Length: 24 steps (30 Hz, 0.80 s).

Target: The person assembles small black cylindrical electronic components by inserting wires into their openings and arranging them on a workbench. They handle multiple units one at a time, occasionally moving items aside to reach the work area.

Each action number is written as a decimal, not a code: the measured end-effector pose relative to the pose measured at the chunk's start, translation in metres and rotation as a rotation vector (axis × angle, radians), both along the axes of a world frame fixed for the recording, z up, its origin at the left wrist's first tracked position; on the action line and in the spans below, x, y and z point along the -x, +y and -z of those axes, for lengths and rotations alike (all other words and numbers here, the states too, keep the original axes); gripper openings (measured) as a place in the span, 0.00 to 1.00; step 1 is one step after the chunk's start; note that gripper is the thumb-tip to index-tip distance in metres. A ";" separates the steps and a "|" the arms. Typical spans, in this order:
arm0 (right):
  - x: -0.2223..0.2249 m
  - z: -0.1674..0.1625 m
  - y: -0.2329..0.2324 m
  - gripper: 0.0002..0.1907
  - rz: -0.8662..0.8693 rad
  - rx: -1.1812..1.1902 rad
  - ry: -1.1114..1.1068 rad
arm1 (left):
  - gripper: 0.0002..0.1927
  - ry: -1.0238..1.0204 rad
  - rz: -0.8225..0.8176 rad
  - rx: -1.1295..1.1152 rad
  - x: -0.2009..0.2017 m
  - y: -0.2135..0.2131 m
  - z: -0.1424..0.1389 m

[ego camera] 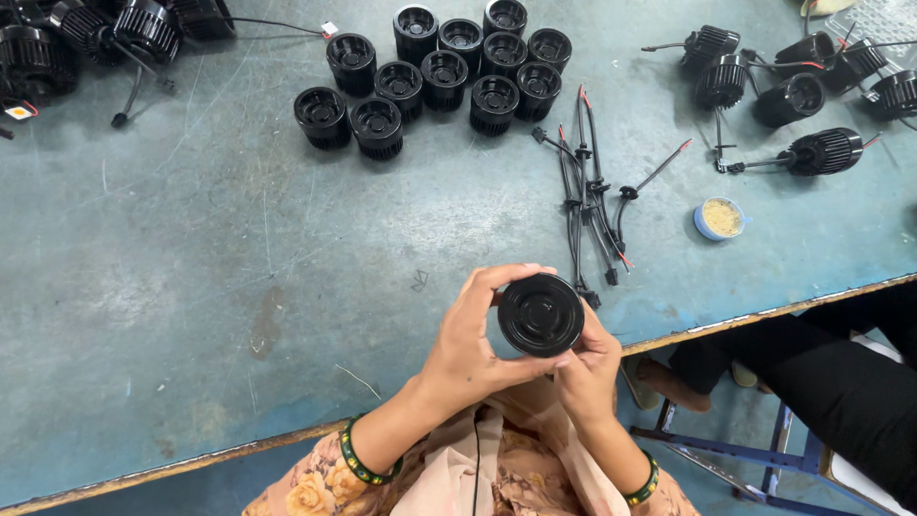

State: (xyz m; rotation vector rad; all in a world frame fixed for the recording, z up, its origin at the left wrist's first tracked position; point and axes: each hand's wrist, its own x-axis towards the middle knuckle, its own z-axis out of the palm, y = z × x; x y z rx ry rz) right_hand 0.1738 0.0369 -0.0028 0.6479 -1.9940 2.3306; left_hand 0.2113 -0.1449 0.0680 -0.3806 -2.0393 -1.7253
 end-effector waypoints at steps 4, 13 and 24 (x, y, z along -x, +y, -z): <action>0.003 0.000 0.001 0.13 0.083 -0.065 0.023 | 0.41 0.053 0.008 0.041 -0.001 -0.001 -0.001; 0.006 0.007 0.007 0.14 0.032 -0.028 -0.047 | 0.43 -0.091 0.086 0.071 0.001 -0.005 -0.003; 0.022 0.027 0.020 0.17 -0.117 0.256 -0.400 | 0.44 -0.104 0.064 0.059 0.003 -0.003 0.003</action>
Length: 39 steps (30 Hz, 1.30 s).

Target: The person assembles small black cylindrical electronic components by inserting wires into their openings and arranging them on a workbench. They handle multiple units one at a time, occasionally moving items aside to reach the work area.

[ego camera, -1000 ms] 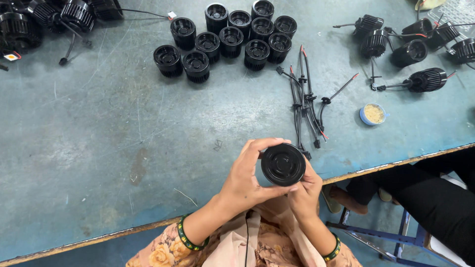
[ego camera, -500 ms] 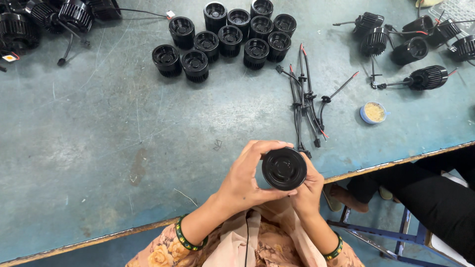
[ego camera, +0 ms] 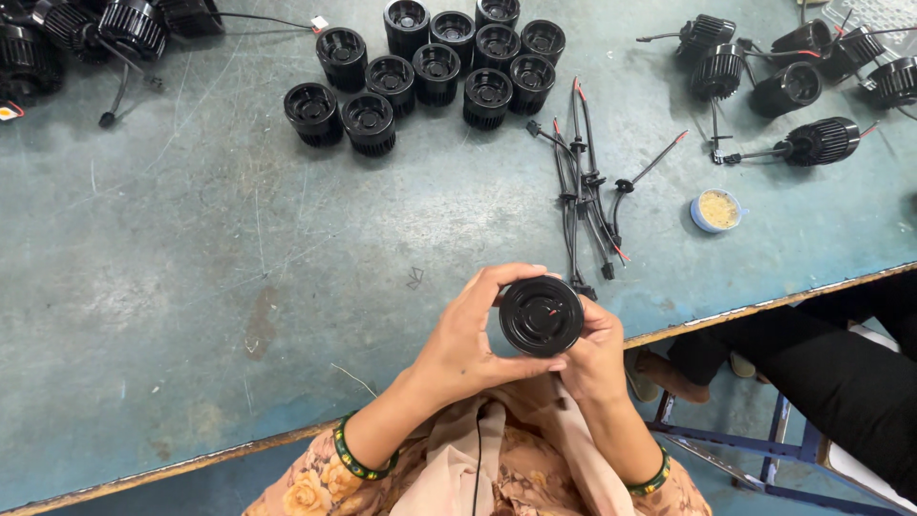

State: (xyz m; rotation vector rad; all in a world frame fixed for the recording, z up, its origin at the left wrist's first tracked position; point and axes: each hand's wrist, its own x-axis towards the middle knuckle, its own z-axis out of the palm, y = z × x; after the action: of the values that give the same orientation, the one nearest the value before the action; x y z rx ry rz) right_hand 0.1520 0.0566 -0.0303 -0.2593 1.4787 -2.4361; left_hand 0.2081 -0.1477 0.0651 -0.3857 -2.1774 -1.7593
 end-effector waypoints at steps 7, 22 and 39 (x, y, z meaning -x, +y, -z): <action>-0.001 0.017 -0.003 0.19 -0.064 0.134 0.074 | 0.44 -0.106 0.044 -0.164 0.007 0.000 0.005; -0.010 0.003 -0.014 0.08 0.002 -0.026 0.246 | 0.43 -0.145 0.057 -0.361 0.013 -0.004 0.011; -0.008 -0.019 -0.029 0.08 0.423 -0.878 0.954 | 0.34 -0.090 0.172 -1.097 0.023 0.021 0.041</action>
State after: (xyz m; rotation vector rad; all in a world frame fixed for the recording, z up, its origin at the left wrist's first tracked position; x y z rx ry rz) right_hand 0.1602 0.0273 -0.0109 -1.0680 3.0710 -1.6314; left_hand 0.1847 -0.1270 0.0238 -0.2002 -0.9390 -2.7358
